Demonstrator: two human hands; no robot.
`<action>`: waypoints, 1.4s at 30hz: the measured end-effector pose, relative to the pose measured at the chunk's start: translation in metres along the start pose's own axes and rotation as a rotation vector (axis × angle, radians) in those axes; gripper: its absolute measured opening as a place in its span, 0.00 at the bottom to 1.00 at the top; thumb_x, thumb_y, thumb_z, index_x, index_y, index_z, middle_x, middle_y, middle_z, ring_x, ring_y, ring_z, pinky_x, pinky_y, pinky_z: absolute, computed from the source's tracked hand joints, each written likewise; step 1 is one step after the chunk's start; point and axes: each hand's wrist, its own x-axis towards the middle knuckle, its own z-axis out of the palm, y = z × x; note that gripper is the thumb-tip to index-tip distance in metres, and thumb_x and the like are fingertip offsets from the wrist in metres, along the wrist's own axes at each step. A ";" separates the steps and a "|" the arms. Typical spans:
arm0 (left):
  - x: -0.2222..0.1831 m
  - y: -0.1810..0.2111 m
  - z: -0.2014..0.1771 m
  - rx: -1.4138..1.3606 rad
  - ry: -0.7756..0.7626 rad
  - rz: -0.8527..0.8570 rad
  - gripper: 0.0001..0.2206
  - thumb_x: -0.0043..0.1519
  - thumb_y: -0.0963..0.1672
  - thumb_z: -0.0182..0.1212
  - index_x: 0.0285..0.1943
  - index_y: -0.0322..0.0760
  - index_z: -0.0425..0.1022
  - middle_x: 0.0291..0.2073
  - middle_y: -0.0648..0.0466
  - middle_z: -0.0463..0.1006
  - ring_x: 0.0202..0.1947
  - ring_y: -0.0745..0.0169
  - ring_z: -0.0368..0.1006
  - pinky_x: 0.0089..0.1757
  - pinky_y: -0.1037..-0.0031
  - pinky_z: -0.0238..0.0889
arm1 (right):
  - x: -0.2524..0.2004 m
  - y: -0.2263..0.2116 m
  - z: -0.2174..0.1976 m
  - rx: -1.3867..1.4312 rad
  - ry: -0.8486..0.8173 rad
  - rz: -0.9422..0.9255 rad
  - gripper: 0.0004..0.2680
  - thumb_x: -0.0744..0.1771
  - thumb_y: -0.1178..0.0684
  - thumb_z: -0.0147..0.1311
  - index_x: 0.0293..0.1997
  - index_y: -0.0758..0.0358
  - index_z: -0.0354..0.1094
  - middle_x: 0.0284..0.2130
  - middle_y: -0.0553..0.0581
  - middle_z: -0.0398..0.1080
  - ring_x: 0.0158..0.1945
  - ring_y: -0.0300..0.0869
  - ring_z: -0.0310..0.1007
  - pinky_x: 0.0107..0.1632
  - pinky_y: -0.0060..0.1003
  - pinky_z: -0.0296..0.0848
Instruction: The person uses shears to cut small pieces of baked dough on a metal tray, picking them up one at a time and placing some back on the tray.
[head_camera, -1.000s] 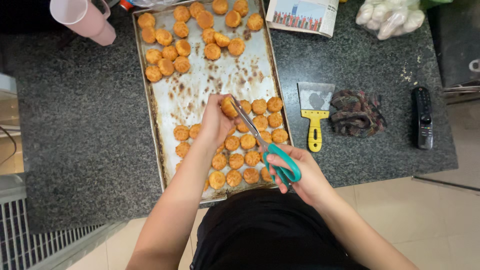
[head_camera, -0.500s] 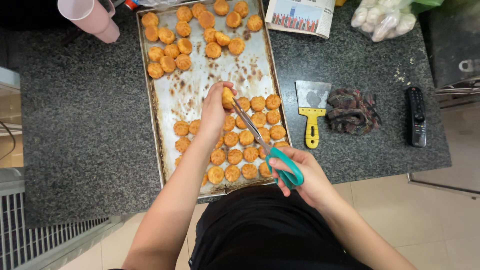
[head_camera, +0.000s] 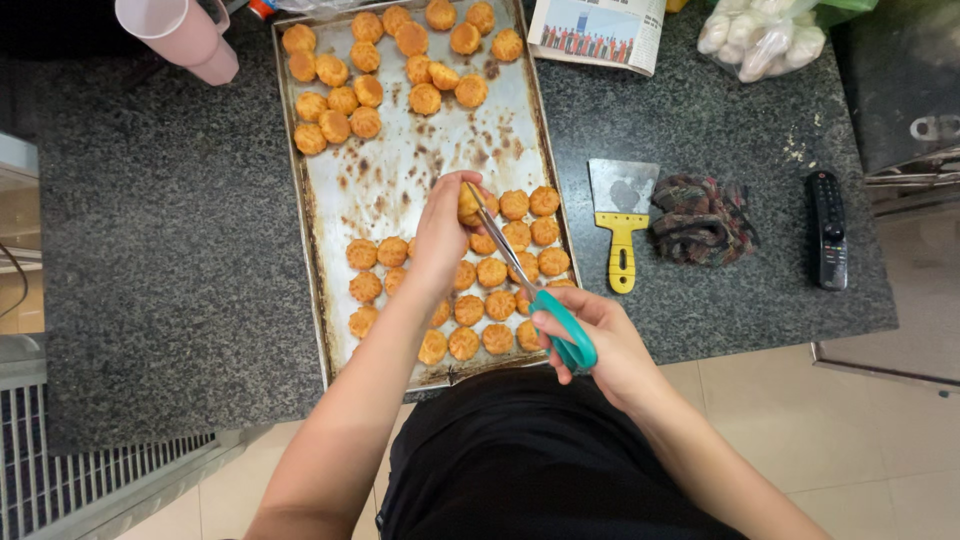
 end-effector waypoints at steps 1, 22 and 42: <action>0.001 0.001 -0.001 -0.001 -0.001 -0.004 0.18 0.73 0.49 0.36 0.54 0.36 0.70 0.38 0.52 0.76 0.36 0.64 0.73 0.35 0.72 0.68 | 0.000 0.000 0.001 -0.010 0.002 0.001 0.14 0.64 0.53 0.62 0.50 0.69 0.73 0.23 0.52 0.70 0.20 0.34 0.69 0.19 0.28 0.66; -0.001 -0.001 -0.035 0.089 -0.304 0.201 0.23 0.64 0.29 0.53 0.65 0.37 0.59 0.59 0.48 0.67 0.67 0.56 0.72 0.61 0.69 0.67 | -0.003 -0.008 -0.008 0.098 -0.056 0.006 0.12 0.65 0.54 0.61 0.48 0.71 0.72 0.22 0.53 0.70 0.18 0.34 0.69 0.16 0.28 0.64; -0.024 0.044 -0.018 0.555 -0.267 0.484 0.22 0.54 0.29 0.57 0.55 0.37 0.65 0.60 0.50 0.64 0.64 0.55 0.68 0.57 0.70 0.70 | 0.006 -0.013 0.004 0.039 0.002 0.067 0.14 0.64 0.52 0.62 0.51 0.72 0.73 0.23 0.53 0.71 0.19 0.33 0.69 0.17 0.27 0.65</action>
